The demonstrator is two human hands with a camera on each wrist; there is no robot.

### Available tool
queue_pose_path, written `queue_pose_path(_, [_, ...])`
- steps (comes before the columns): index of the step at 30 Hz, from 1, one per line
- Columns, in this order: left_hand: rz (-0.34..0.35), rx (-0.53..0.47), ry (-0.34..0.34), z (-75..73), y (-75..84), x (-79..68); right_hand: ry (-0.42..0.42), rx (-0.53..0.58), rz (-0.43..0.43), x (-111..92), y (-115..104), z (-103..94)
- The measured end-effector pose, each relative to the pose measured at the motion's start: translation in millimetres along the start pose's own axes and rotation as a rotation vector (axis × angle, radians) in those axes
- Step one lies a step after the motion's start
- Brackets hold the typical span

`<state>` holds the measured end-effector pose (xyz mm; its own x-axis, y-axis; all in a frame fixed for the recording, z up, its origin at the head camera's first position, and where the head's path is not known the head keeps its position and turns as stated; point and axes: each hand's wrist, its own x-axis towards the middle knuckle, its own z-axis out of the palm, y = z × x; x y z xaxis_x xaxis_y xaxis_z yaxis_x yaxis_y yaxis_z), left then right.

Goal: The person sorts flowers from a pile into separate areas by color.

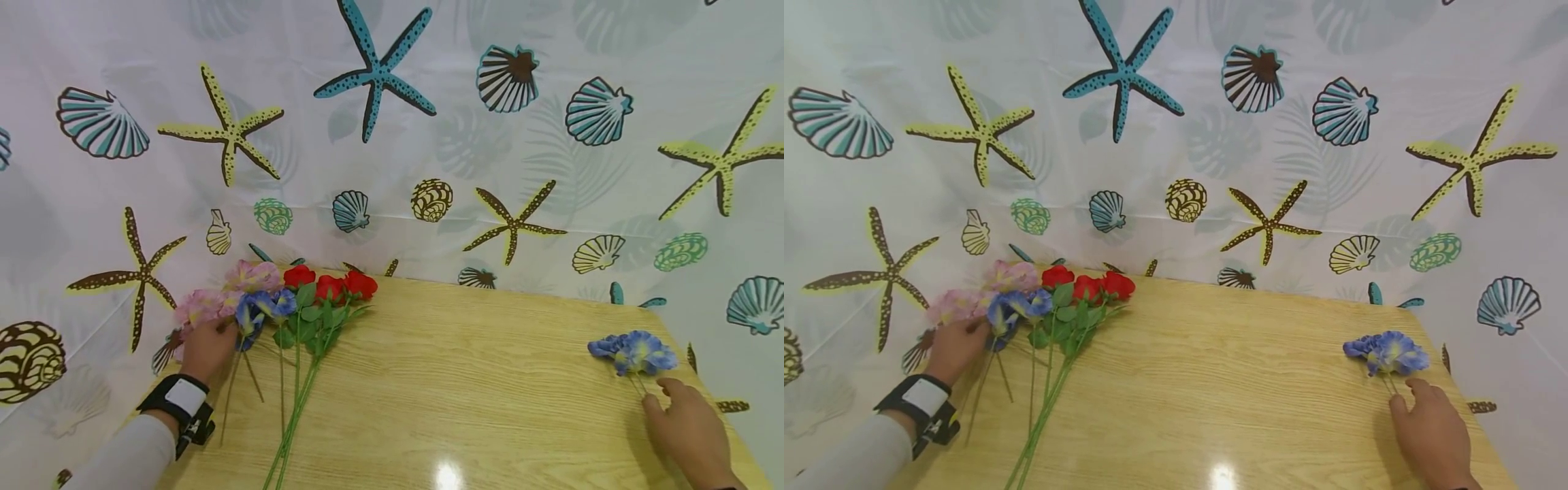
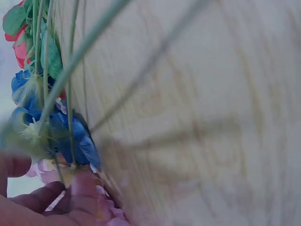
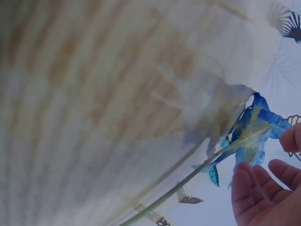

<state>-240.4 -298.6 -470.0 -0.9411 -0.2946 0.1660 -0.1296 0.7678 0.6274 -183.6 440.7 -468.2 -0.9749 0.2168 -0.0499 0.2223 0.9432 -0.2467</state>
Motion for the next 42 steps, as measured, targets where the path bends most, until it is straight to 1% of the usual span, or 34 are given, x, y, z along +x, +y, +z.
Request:
queue_pose_path(1, [-0.001, -0.006, 0.022, 0.1, 0.1, -0.9, 0.009, 0.001, -0.006, 0, 0, -0.6])
queue_pose_path(3, [0.029, -0.024, 0.112, 1.0, 1.3, -1.9, 0.021, 0.002, -0.013, 0, -1, -2.0])
queue_pose_path(4, [0.058, -0.028, 0.170, 1.6, 2.2, -2.2, 0.029, 0.002, -0.018, 0, -1, -2.5])
queue_pose_path(7, [0.151, -0.054, 0.315, 0.8, 5.7, -2.8, 0.050, 0.003, -0.026, 0, -1, -3.4])
queue_pose_path(9, [0.203, -0.066, 0.374, -1.7, 9.5, -2.8, 0.064, 0.003, -0.025, -1, -2, -3.1])
queue_pose_path(13, [0.251, -0.080, 0.428, -8.9, 16.6, -4.2, 0.068, 0.002, -0.025, -4, -5, -4.3])
queue_pose_path(17, [0.303, -0.064, 0.466, -17.0, 25.1, -4.4, 0.069, 0.007, -0.044, -5, -8, -7.1])
queue_pose_path(20, [0.343, -0.056, 0.484, -22.9, 34.7, -3.6, 0.079, 0.025, -0.065, -6, -11, -8.7])
queue_pose_path(25, [0.421, -0.098, 0.470, -28.5, 55.0, -4.8, 0.107, 0.046, -0.091, -9, -14, -8.5])
queue_pose_path(27, [0.446, -0.112, 0.452, -28.9, 64.6, -7.9, 0.107, 0.052, -0.095, -8, -16, -8.1])
queue_pose_path(29, [0.451, -0.148, 0.415, -28.9, 76.3, -13.1, 0.102, 0.056, -0.088, -7, -19, -7.6])
queue_pose_path(32, [0.439, -0.223, 0.346, -28.0, 95.4, -22.1, 0.116, 0.069, -0.084, -7, -25, -7.0])
queue_pose_path(35, [0.418, -0.309, 0.271, -26.8, 114.6, -30.9, 0.157, 0.085, -0.103, -10, -34, -5.9])
queue_pose_path(37, [0.401, -0.334, 0.231, -26.1, 126.7, -36.3, 0.180, 0.095, -0.117, -13, -41, -6.5])
queue_pose_path(39, [0.374, -0.401, 0.169, -25.8, 138.1, -40.9, 0.204, 0.106, -0.130, -16, -48, -7.8])
queue_pose_path(41, [0.335, -0.495, 0.098, -26.0, 148.6, -44.8, 0.220, 0.115, -0.134, -18, -54, -9.7])
queue_pose_path(42, [0.315, -0.531, 0.073, -25.9, 153.1, -46.3, 0.228, 0.120, -0.135, -19, -58, -10.4])
